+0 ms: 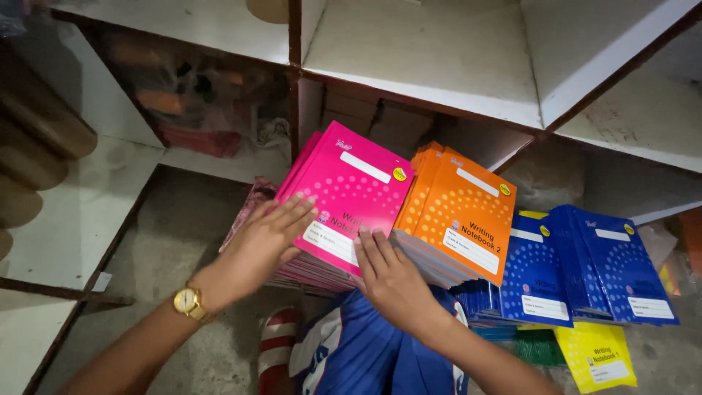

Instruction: The person stacks pink and orange writing notebooks onto a white shelf. They pick up the notebooks from a pile on their lap and place them one by one into neat stacks on the shelf.

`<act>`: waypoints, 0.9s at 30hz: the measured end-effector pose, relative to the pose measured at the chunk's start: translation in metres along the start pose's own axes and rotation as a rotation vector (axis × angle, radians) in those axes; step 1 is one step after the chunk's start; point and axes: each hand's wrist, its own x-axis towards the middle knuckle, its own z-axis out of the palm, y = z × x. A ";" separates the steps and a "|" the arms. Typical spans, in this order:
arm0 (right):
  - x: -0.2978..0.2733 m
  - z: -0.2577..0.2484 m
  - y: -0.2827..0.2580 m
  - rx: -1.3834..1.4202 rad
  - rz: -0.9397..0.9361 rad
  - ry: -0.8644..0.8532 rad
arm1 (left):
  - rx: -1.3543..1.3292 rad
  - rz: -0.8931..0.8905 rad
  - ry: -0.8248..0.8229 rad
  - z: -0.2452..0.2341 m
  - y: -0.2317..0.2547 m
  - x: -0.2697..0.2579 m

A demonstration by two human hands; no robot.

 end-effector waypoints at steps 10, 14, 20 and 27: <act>-0.021 0.002 -0.008 -0.070 -0.027 0.052 | 0.417 0.075 0.105 0.039 0.016 -0.031; -0.026 0.019 0.016 0.034 -0.091 0.105 | 0.515 0.183 0.185 0.063 -0.002 -0.037; -0.018 -0.051 0.040 0.117 -0.144 0.301 | 0.499 0.261 0.421 -0.005 0.021 -0.009; -0.005 -0.174 0.054 -0.051 -0.112 0.599 | 0.553 0.338 0.622 -0.114 0.078 0.044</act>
